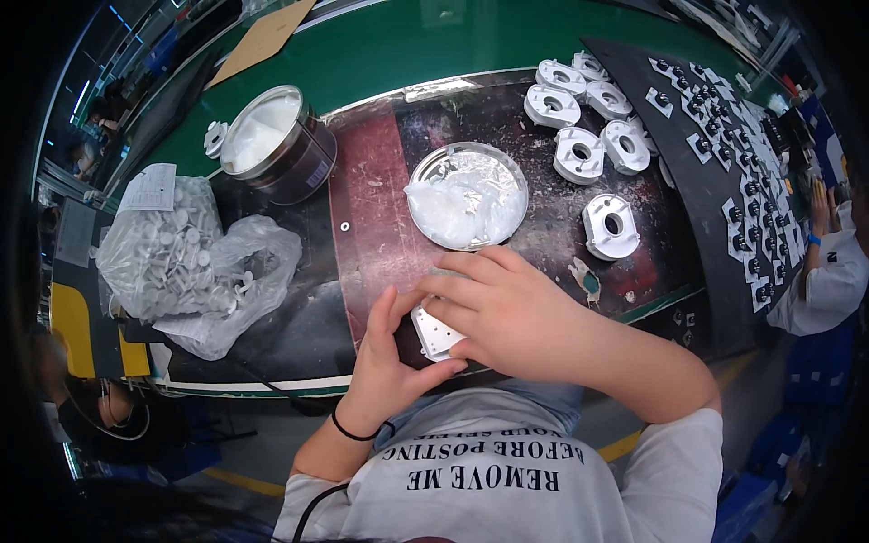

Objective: The person assembles white plastic components by hand at a factory workstation. They pick up a white plastic housing, insert a small white cylindrical piece into a central hole, and place the assembled unit on a black tray. The person repeats this process for multiple units, handling them one at a time.

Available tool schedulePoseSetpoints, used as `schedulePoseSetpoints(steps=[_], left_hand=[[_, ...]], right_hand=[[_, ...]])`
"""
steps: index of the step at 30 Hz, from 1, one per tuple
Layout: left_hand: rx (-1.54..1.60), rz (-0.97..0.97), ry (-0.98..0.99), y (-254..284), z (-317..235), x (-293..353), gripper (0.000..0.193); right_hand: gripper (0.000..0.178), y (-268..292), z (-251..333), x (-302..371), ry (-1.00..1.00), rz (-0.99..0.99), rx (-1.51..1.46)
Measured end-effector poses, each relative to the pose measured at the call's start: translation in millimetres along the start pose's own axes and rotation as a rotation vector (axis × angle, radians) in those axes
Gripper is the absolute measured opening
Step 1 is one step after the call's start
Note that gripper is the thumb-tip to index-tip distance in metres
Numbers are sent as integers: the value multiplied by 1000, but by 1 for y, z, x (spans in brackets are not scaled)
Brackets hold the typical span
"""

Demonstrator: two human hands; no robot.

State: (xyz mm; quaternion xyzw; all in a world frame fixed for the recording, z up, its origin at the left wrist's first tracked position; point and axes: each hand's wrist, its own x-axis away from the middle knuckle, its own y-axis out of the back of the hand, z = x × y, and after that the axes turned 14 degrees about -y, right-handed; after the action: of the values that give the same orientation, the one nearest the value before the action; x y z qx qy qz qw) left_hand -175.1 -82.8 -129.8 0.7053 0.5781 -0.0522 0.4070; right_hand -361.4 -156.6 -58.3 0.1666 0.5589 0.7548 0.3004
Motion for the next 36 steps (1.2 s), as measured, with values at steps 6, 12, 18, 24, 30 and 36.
schedulePoseSetpoints(steps=[6, 12, 18, 24, 30, 36], left_hand=[[8, -28, 42, -3, 1, 5, 105], [60, 17, 131, 8, -5, 3, 99], [-357, -17, 39, 66, -14, 3, 64], [-684, -234, 292, 128, 6, 15, 19], [-883, -59, 317, 162, 41, 18, 18], [-964, 158, 430, 158, 57, 13, 19]], right_hand=[[44, 4, -7, 16, -50, -91, -145], [39, -16, 3, 38, -92, -239, -139], [37, -36, 1, 39, -114, -327, -106], [36, -29, -5, 38, -122, -292, -295], [27, -29, -7, 44, -113, -364, -310], [22, -42, -2, 42, -98, -397, -196]])
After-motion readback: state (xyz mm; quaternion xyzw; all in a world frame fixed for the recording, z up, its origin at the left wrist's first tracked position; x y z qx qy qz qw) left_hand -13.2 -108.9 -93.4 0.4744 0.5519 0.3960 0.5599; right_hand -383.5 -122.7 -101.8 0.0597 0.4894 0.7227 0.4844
